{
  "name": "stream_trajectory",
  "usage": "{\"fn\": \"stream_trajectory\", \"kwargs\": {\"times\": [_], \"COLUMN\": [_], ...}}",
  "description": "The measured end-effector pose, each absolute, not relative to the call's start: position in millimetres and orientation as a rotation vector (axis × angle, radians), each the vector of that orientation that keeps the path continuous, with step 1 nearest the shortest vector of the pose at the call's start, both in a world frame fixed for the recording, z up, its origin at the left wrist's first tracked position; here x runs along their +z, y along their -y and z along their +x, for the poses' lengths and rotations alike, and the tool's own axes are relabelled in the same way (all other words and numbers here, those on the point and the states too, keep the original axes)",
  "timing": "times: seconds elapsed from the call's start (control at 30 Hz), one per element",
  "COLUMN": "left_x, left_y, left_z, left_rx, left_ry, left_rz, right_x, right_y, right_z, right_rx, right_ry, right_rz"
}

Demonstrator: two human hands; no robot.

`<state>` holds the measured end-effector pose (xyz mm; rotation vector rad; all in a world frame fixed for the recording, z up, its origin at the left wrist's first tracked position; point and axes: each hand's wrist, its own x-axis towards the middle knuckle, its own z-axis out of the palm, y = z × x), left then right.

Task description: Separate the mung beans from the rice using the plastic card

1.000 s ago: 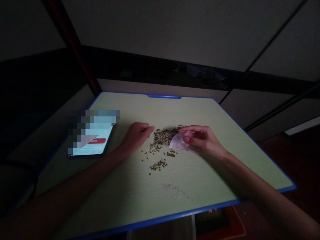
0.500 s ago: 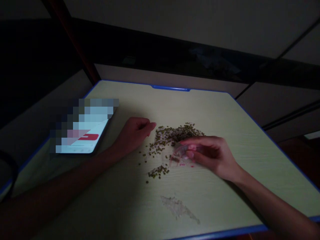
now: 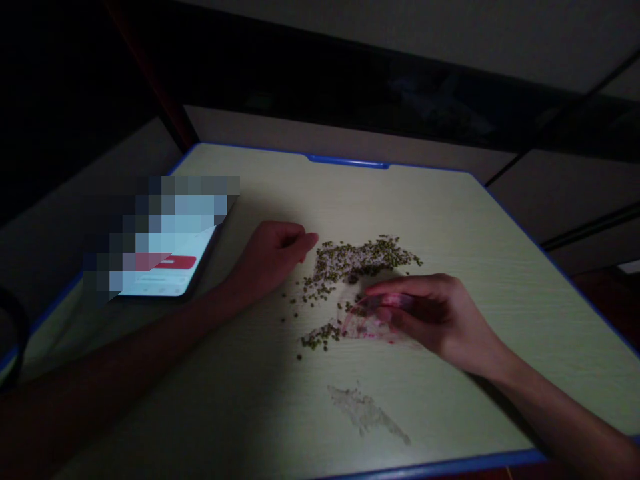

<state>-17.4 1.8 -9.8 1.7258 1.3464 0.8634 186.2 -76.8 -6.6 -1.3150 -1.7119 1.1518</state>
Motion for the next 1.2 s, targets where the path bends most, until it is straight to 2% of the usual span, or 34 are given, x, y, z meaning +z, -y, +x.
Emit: {"fn": "stream_trajectory", "kwargs": {"times": [0.2,1.2], "left_x": [-9.5,-9.3], "left_y": [-2.0,-1.6], "left_z": [-16.9,-16.1], "left_rx": [0.861,0.863], "left_ry": [-1.360,-1.361], "left_rz": [1.716,1.726], "right_x": [-2.1,-9.8], "right_y": [73.8,76.2], "right_z": [194.7,188.2], "right_rx": [1.075,1.102], "right_ry": [1.673,1.597], "right_rz": [-1.369,-1.318]}}
